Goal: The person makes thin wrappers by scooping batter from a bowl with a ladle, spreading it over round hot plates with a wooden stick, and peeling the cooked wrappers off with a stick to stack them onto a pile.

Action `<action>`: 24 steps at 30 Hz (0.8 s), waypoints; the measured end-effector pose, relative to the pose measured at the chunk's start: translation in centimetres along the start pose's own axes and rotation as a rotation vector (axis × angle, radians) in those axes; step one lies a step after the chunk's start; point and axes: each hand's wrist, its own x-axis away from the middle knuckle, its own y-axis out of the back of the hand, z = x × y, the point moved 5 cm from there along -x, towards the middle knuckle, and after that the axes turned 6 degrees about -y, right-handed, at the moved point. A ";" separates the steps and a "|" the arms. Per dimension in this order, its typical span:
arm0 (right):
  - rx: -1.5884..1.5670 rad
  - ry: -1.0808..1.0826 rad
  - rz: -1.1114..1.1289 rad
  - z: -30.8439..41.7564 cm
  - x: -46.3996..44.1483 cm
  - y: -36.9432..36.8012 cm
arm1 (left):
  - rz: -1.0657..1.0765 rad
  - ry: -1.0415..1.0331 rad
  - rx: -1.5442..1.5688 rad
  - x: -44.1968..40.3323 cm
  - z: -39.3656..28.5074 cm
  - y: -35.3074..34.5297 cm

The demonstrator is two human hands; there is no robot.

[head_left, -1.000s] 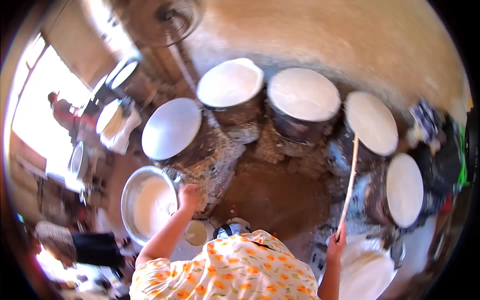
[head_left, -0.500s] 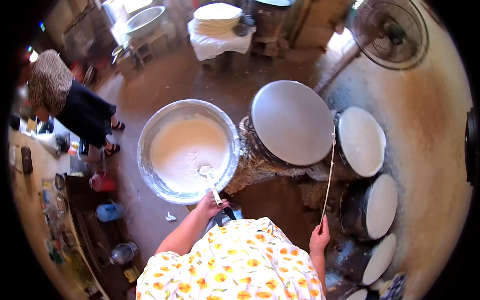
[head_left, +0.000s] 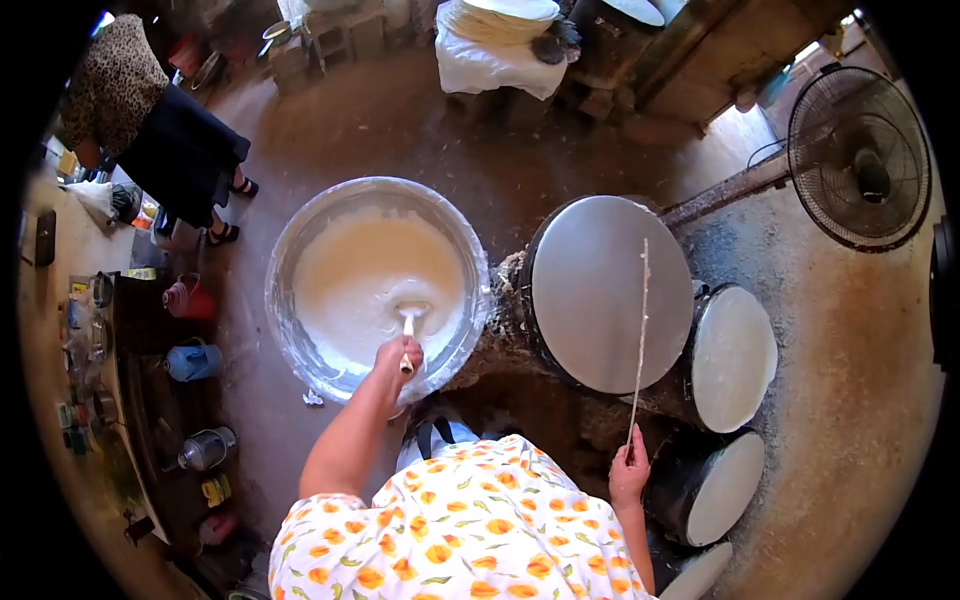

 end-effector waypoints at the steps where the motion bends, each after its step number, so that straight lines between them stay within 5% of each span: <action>1: -0.009 0.005 -0.004 0.6 -0.5 0.1 | 0.043 -0.034 -0.026 -2.3 -0.8 -0.8; 3: 0.095 0.171 -0.022 2.7 -0.9 0.7 | 0.092 -0.070 -0.058 -3.9 -2.0 -2.6; 8: 0.153 0.204 0.003 1.8 -1.7 2.3 | 0.295 -0.097 0.027 -1.1 -3.8 -5.2; 16: -0.025 0.165 0.090 1.3 -4.1 -0.9 | 0.719 -0.271 -0.006 18.9 -5.8 -10.9; 22: -0.066 0.396 0.085 4.3 -5.8 -3.4 | 0.770 -0.698 -0.478 35.3 -8.7 -13.8; 24: -0.101 0.260 0.186 4.0 -6.2 -4.2 | 0.807 -0.860 -0.597 40.1 -8.8 -15.1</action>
